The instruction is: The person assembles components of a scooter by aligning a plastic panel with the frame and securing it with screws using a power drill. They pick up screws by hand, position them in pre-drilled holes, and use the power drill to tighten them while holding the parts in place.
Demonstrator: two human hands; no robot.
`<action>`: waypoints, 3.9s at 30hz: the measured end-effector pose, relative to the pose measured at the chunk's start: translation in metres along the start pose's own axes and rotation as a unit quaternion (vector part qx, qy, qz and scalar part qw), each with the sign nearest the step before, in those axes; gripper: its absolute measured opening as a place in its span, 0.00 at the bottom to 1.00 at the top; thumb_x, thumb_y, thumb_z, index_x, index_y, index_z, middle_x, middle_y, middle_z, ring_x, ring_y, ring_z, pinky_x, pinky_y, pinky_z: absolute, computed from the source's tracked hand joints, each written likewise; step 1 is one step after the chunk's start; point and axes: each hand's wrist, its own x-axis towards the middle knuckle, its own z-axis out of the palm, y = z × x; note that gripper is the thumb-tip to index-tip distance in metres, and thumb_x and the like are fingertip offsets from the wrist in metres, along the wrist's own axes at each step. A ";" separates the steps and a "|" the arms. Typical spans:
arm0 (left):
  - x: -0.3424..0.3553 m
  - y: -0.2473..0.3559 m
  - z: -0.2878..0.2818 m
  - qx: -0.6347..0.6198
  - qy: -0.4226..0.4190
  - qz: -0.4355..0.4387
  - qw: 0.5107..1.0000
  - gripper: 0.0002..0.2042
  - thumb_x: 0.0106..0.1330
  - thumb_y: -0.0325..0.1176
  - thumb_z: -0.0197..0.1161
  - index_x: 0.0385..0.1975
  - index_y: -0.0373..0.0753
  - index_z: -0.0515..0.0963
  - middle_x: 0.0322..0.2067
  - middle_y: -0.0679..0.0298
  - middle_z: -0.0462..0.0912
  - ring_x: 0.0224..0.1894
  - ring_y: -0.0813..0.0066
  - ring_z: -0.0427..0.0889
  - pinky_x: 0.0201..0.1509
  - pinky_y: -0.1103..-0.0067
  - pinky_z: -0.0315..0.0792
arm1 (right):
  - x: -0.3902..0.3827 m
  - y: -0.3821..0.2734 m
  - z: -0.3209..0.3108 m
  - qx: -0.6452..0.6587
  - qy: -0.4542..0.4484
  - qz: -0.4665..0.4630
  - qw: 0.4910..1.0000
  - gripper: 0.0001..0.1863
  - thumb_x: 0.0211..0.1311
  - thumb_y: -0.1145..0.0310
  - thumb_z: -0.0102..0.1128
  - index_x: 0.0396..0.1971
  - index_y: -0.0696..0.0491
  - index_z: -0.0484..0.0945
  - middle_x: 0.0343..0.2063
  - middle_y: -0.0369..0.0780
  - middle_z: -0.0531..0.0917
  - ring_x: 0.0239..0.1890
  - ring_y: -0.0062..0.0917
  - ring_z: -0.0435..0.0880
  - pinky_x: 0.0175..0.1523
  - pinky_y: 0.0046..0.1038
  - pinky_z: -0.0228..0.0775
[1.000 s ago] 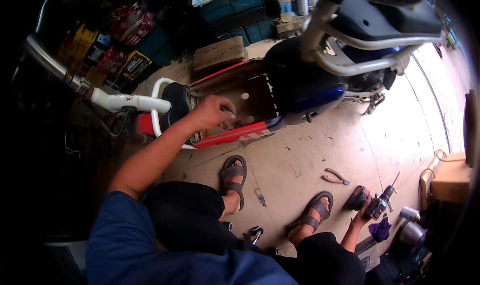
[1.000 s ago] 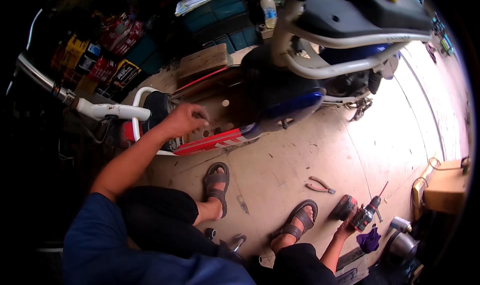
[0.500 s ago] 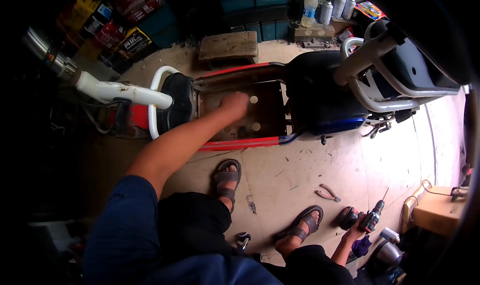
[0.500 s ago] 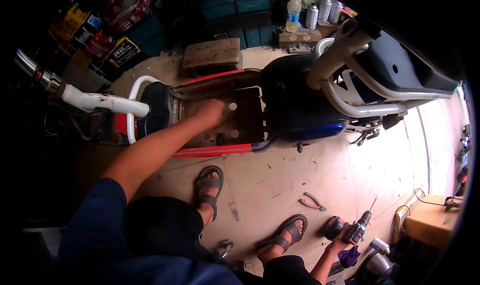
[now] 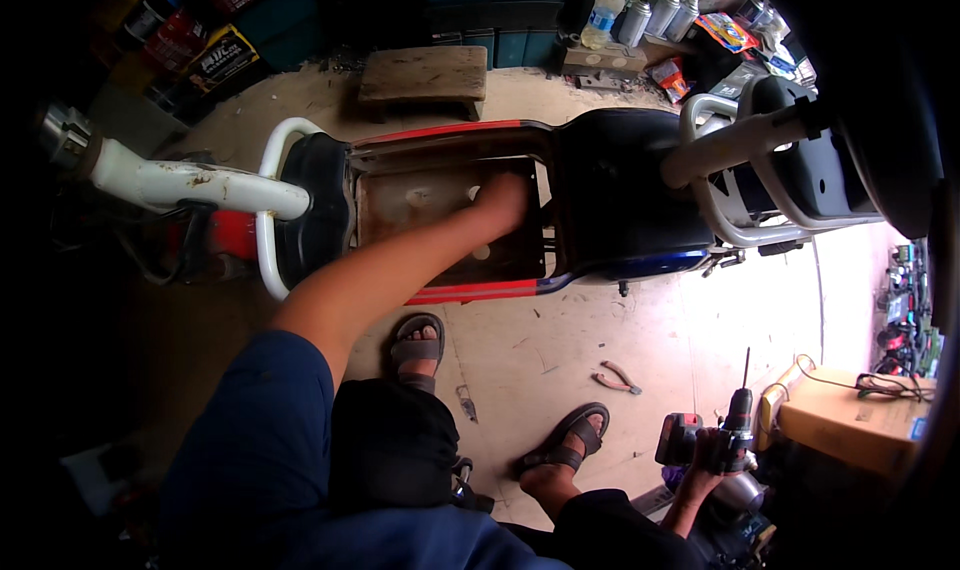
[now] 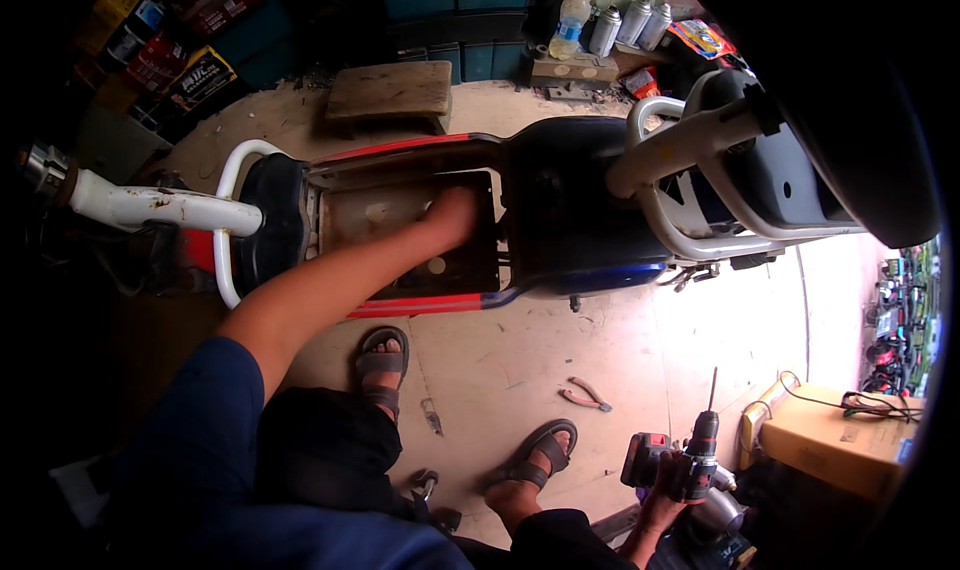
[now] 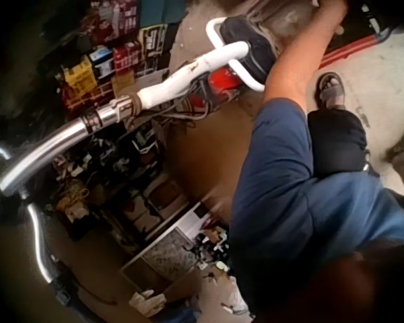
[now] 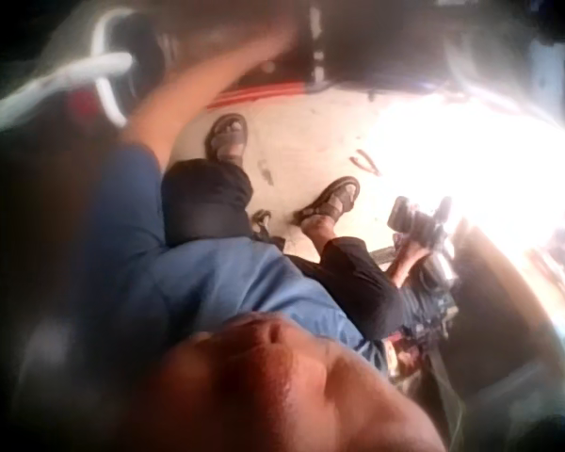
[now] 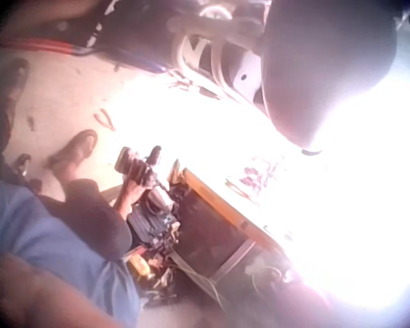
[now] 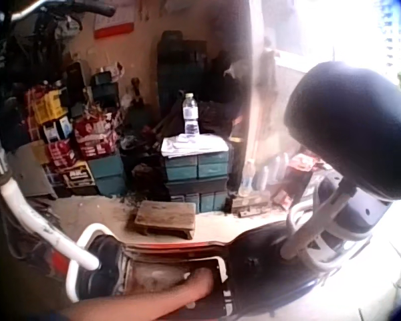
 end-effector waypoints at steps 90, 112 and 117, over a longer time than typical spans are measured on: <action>-0.221 0.031 -0.203 -0.569 -0.128 0.106 0.805 0.31 0.63 0.32 0.75 0.65 0.35 0.71 0.59 0.52 0.81 0.63 0.64 0.80 0.67 0.67 0.74 | -0.001 -0.474 0.205 0.103 -0.400 -0.069 0.908 0.18 0.67 0.71 0.70 0.53 0.63 0.81 0.42 0.43 0.90 0.43 0.20 0.87 0.49 0.25 0.78; -0.229 0.030 -0.202 -0.788 -0.044 -0.166 0.591 0.20 0.68 0.31 0.67 0.56 0.28 0.73 0.28 0.59 0.82 0.24 0.73 0.79 0.31 0.79 0.75 | 0.073 -0.233 0.213 -0.201 -0.430 -0.076 0.877 0.10 0.61 0.68 0.62 0.27 0.60 0.83 0.26 0.47 0.85 0.29 0.37 0.87 0.37 0.37 0.77; -0.226 0.041 -0.183 -0.800 -0.092 -0.186 0.563 0.20 0.68 0.32 0.66 0.56 0.28 0.73 0.25 0.62 0.79 0.21 0.73 0.77 0.27 0.77 0.72 | 0.048 -0.081 0.260 -0.267 -0.360 -0.156 0.880 0.19 0.61 0.54 0.67 0.38 0.57 0.89 0.38 0.49 0.90 0.42 0.44 0.88 0.51 0.40 0.80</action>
